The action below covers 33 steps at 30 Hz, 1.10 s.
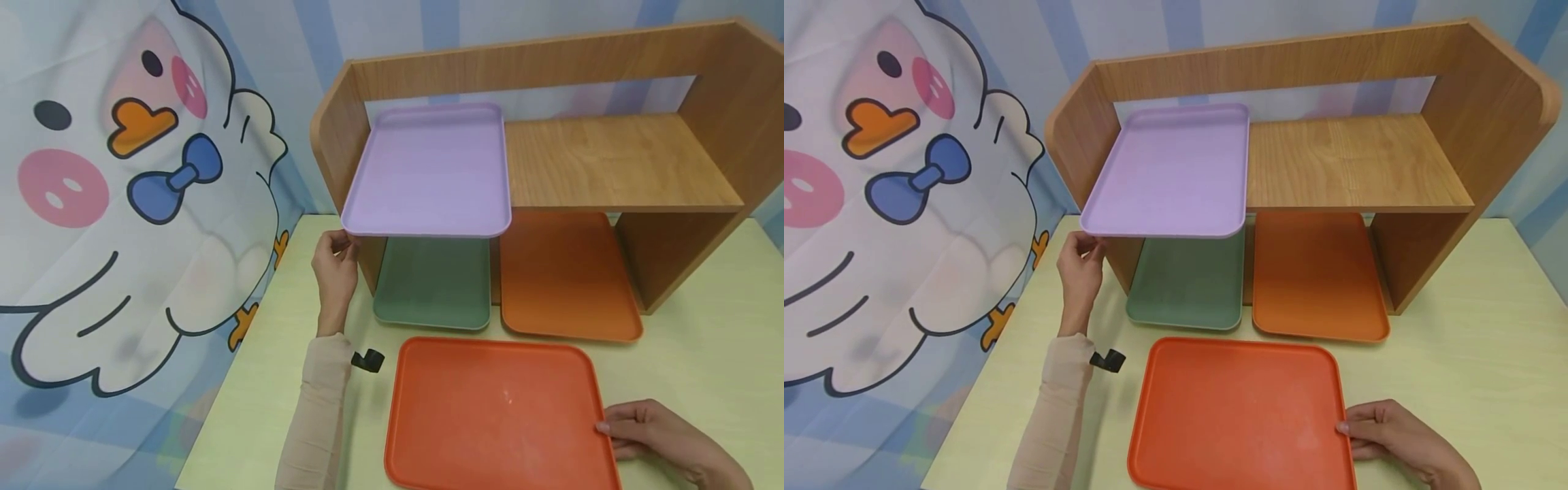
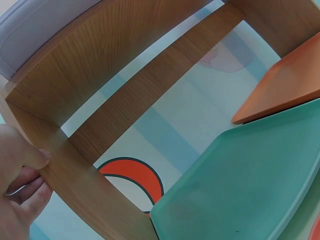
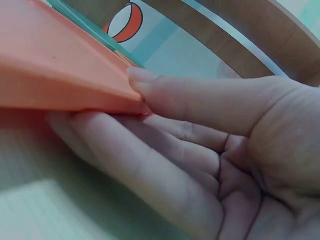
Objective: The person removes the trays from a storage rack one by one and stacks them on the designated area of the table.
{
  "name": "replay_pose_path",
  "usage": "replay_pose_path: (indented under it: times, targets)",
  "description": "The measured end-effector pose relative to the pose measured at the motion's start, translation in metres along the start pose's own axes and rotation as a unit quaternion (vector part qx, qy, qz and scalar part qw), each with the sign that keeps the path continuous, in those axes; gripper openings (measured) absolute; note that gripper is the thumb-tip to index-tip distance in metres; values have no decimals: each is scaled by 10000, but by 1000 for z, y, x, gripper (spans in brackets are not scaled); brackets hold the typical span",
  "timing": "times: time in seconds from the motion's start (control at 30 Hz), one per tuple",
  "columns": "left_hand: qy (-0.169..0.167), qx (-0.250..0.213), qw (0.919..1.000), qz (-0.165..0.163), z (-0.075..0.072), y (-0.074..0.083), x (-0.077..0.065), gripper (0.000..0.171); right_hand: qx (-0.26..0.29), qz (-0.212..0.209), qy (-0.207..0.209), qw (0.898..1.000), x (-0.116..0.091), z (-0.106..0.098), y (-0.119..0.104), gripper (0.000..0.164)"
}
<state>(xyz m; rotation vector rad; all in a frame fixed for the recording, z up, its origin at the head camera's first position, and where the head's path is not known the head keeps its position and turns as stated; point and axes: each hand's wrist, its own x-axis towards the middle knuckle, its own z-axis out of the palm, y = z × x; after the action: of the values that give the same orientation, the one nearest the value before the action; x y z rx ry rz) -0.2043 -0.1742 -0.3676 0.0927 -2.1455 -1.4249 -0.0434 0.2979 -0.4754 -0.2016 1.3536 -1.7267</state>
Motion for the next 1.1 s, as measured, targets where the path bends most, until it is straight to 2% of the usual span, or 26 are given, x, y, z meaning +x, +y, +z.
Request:
replay_pose_path:
  times: [0.53, 0.87, 1.1]
  targets:
    - [-3, 28, 9999, -108, 0, 1, 0, 16, -600, 120, 480, 9970, 2, 2, 2, 23]
    - [9, 37, 9999, -105, 0, 1, 0, 17, -1334, 553, 1157, 9827, 5, 7, -6, 22]
    - [10, 35, 9999, -112, 0, 1, 0, 16, -1577, 666, 1317, 9764, 6, 10, -7, 20]
